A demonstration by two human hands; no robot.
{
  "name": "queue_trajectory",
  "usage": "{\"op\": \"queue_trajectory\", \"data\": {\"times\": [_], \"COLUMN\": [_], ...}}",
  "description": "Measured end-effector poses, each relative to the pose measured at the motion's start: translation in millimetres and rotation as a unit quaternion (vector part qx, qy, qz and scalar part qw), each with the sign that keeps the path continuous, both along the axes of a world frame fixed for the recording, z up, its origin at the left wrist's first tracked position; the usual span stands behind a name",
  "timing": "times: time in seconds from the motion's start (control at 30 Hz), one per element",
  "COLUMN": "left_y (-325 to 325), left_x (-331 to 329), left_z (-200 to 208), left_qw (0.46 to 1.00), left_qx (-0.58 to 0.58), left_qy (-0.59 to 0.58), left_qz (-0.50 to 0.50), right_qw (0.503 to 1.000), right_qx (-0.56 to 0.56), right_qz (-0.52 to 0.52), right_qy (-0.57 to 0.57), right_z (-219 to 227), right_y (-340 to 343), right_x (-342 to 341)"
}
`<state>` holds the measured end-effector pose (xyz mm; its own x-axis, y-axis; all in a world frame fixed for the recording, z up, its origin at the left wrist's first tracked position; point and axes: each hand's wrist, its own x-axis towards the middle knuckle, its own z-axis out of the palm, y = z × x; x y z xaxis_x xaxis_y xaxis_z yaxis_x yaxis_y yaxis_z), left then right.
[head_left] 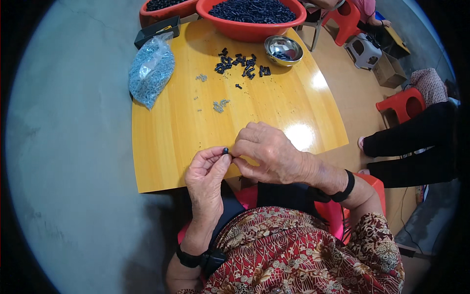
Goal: Manually assembling small black plastic components at a table in a workshop.
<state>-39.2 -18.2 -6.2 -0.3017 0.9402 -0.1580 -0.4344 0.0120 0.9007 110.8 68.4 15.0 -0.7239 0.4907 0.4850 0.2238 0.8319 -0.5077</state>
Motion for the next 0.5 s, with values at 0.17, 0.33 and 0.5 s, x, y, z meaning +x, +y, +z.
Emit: {"op": "queue_trajectory", "data": {"times": [0.17,0.33,0.5], "left_y": [-4,-7,-8], "left_x": [0,-3,-3], "left_z": [1,-7,-10], "left_qw": [0.999,0.999,0.993], "left_qx": [-0.003,-0.021,-0.015], "left_qy": [0.034,-0.031,-0.116], "left_qz": [-0.003,0.005,-0.014], "right_qw": [1.000,0.995,0.987], "right_qx": [0.018,-0.080,-0.111], "right_qz": [-0.013,-0.010,-0.028], "right_qy": [-0.016,0.063,0.112], "right_z": [-2,-5,-15], "right_y": [-9,-14,-19], "right_x": [2,5,1]}}
